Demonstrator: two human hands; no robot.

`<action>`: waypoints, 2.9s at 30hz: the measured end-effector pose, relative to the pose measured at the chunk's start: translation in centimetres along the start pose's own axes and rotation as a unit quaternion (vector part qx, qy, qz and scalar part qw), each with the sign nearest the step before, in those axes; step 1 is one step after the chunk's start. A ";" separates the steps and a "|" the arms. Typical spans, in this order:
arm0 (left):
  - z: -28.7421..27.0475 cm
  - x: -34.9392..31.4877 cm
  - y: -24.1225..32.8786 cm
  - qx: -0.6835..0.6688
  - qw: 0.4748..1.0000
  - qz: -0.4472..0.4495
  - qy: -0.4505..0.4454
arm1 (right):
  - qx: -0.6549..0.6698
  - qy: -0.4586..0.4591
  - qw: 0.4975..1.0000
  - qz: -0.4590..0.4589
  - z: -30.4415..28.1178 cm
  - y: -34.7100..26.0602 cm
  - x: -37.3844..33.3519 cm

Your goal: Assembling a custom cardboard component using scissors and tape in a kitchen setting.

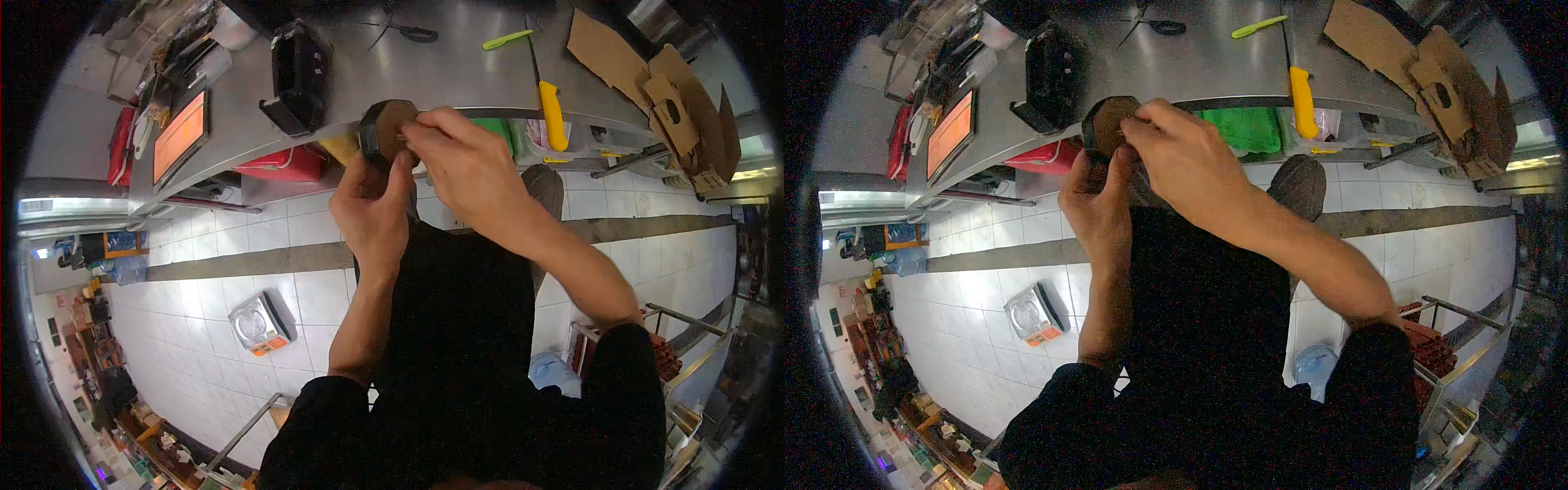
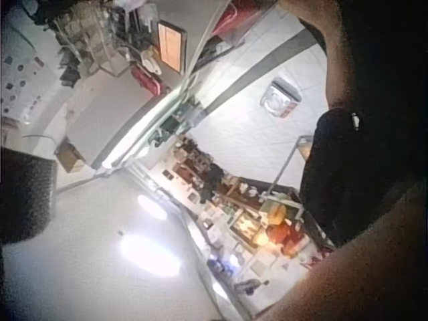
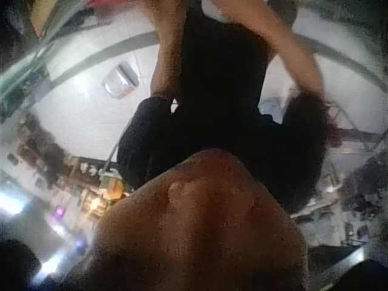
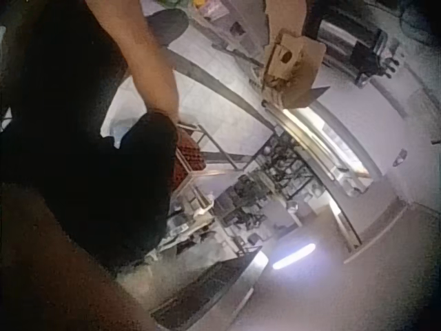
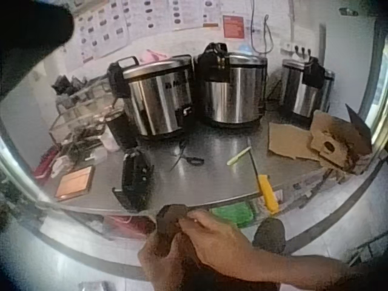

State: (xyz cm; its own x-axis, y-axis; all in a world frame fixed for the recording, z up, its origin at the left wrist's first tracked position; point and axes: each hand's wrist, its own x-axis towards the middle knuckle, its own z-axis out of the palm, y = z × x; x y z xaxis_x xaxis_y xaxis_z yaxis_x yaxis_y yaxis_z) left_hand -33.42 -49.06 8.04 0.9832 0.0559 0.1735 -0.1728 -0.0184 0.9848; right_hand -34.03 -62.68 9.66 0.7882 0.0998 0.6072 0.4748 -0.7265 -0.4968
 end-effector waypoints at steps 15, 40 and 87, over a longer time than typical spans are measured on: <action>0.3 -1.0 2.6 -0.061 0.995 0.061 0.056 | -0.245 -0.052 0.925 -0.287 -2.9 -0.6 2.2; -0.8 1.1 0.1 0.080 0.995 0.048 0.035 | -0.224 -0.167 0.950 -0.137 0.6 -0.8 2.1; -0.8 0.7 -1.5 -0.029 0.992 0.091 0.080 | 0.127 -0.172 0.969 0.128 2.1 -0.2 4.5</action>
State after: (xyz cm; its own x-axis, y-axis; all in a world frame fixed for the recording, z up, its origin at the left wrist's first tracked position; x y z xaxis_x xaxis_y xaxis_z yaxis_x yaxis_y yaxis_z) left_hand -32.51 -48.24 6.73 0.9147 0.2149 0.3423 -0.3536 0.0154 0.9353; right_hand -29.81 -60.67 11.19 0.9556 0.1912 0.2243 0.2941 -0.5709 -0.7666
